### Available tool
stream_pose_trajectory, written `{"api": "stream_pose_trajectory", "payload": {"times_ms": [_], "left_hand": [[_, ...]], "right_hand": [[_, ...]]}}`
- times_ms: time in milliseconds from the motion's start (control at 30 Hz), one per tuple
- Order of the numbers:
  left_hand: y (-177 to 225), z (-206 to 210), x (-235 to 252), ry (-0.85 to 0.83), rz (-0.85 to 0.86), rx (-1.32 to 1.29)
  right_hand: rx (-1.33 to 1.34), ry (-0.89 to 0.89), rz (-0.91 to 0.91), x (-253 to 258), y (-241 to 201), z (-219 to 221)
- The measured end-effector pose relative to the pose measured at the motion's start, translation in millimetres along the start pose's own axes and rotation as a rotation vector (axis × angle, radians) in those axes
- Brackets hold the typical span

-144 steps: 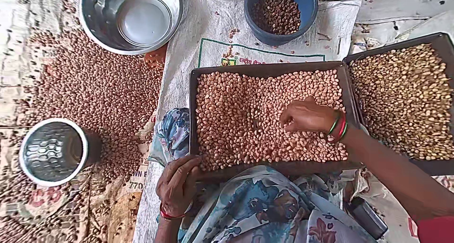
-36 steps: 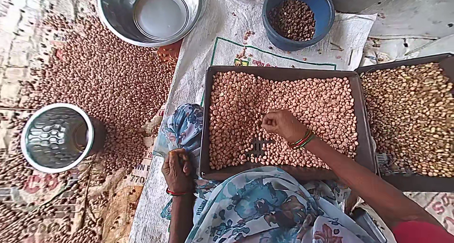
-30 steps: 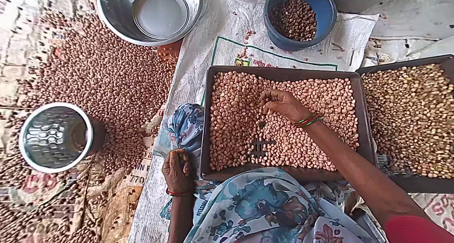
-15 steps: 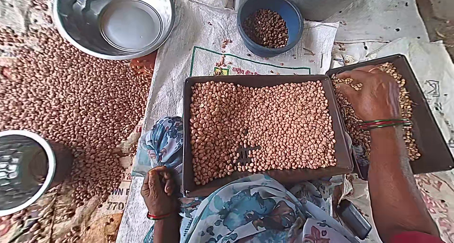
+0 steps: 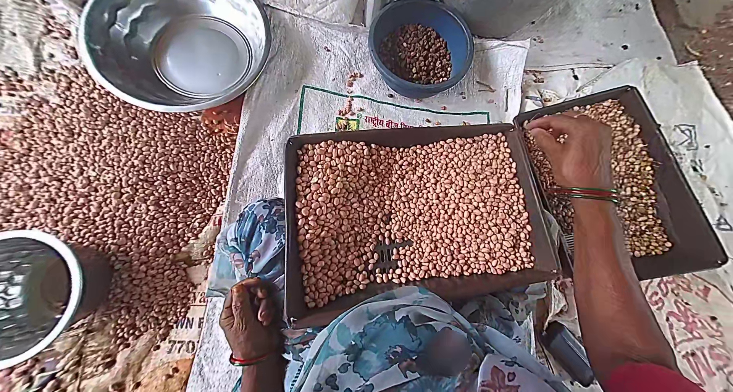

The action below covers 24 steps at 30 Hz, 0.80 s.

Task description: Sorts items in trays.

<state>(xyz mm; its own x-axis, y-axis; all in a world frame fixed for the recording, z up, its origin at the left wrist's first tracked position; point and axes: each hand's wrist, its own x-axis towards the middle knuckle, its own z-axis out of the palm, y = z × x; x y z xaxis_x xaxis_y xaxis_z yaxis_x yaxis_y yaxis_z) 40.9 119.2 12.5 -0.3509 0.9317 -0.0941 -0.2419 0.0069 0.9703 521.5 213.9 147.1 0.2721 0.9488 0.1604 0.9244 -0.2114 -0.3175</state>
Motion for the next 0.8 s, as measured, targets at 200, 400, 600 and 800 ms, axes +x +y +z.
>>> {"api": "stream_pose_trajectory", "payload": {"times_ms": [200,400,600,800], "left_hand": [[1,1,-1,0.002,0.012,-0.012],[-2,-2,-1,0.007,0.005,-0.012],[-1,-2,1,0.000,-0.017,-0.020],[-1,-1,-1,0.008,0.027,-0.019]], "right_hand": [[-0.029,-0.387,-0.061,10,-23,70],[-0.136,-0.027,0.144,5,-15,-6],[0.209,-0.288,-0.461,12,-52,70],[0.260,-0.677,-0.333,0,-121,135]]}}
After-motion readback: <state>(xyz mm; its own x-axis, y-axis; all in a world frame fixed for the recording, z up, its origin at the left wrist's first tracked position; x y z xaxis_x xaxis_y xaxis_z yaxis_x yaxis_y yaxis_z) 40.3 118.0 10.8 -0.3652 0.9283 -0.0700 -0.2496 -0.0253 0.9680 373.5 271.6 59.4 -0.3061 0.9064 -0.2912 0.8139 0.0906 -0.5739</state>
